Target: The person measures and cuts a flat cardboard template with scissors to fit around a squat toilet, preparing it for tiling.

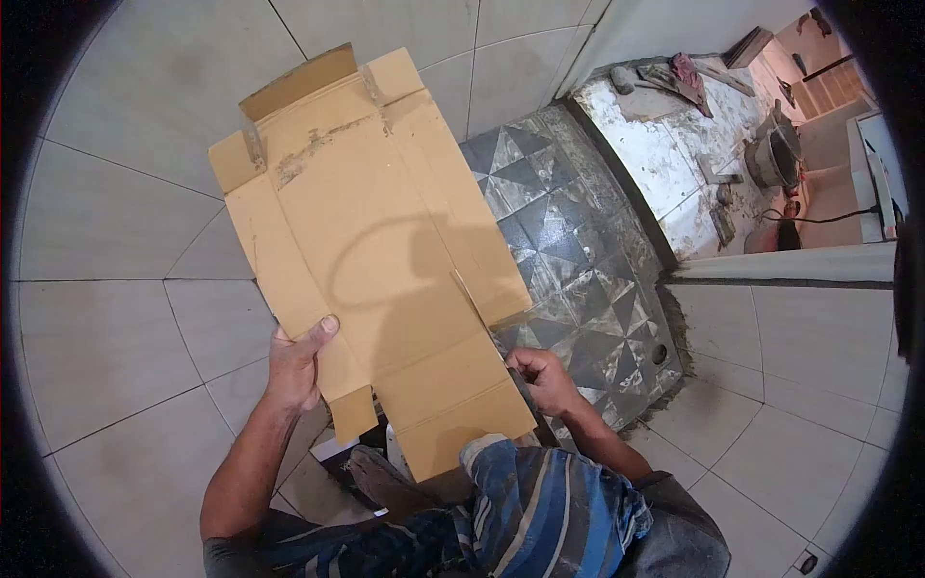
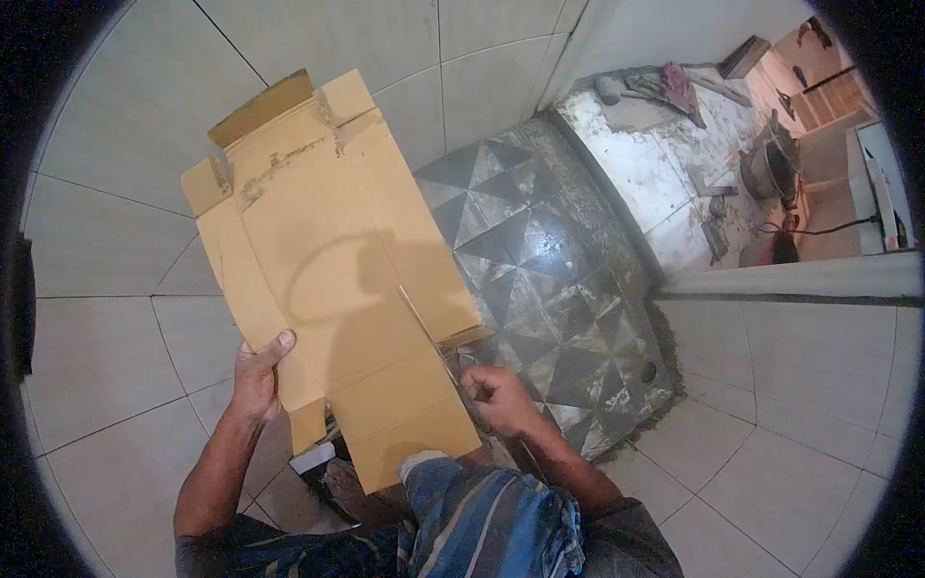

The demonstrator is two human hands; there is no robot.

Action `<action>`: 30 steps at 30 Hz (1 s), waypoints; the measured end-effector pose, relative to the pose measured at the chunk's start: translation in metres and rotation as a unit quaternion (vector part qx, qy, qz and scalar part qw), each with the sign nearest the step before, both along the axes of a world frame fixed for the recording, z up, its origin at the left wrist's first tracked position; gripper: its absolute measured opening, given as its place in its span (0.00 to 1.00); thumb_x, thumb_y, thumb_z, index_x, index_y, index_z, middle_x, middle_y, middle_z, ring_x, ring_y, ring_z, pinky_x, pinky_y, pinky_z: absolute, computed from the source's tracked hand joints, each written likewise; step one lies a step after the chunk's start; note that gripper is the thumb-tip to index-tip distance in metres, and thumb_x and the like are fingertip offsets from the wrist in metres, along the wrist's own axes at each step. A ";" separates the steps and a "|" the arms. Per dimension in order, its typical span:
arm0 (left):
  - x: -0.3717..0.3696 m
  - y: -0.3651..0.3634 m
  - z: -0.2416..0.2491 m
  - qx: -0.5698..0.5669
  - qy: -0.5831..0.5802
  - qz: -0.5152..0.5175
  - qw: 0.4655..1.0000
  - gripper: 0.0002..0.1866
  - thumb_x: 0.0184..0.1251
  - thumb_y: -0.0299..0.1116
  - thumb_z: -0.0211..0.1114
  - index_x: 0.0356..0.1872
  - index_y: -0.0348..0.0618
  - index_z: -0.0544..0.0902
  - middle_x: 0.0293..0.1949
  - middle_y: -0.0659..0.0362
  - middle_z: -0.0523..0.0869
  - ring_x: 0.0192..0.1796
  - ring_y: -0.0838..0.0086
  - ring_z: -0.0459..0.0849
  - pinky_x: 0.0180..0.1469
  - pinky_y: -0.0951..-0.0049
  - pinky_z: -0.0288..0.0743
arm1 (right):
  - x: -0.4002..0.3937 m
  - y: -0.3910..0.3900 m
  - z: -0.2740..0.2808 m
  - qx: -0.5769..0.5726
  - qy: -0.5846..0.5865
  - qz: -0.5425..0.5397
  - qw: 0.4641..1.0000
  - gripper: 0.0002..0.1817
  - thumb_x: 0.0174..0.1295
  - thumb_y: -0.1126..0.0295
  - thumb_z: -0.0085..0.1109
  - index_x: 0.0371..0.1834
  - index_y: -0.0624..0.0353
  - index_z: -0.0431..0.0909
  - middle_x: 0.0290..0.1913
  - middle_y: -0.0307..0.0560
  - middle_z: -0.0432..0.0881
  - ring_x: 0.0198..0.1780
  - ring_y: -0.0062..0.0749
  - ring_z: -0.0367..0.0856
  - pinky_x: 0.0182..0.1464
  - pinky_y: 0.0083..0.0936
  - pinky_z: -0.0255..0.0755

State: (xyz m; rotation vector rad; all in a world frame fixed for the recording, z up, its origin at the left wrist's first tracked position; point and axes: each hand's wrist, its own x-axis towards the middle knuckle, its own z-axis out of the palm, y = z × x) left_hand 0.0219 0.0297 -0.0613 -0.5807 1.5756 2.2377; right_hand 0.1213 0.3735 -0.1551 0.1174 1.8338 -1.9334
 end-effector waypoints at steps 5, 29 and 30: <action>0.001 0.002 0.002 0.008 -0.010 -0.002 1.000 0.25 0.69 0.26 0.71 0.65 0.38 0.75 0.59 0.53 0.85 0.57 0.65 0.87 0.59 0.60 0.86 | -0.003 -0.002 0.000 0.021 0.014 -0.003 1.000 0.20 0.62 0.63 0.73 0.27 0.58 0.69 0.26 0.30 0.65 0.30 0.17 0.61 0.30 0.23 0.59; 0.001 -0.001 -0.004 -0.004 -0.016 -0.021 1.000 0.28 0.69 0.29 0.72 0.67 0.37 0.72 0.60 0.50 0.84 0.58 0.62 0.87 0.59 0.57 0.87 | -0.009 -0.011 0.006 -0.036 -0.029 -0.020 0.999 0.14 0.63 0.72 0.69 0.26 0.59 0.71 0.27 0.29 0.68 0.31 0.14 0.64 0.32 0.19 0.61; 0.001 0.000 -0.005 -0.005 -0.016 -0.021 1.000 0.28 0.69 0.29 0.72 0.67 0.37 0.72 0.60 0.50 0.84 0.58 0.62 0.87 0.59 0.57 0.87 | -0.010 -0.010 0.005 -0.027 -0.013 -0.020 0.999 0.13 0.63 0.73 0.68 0.27 0.59 0.71 0.27 0.29 0.68 0.31 0.14 0.64 0.32 0.20 0.61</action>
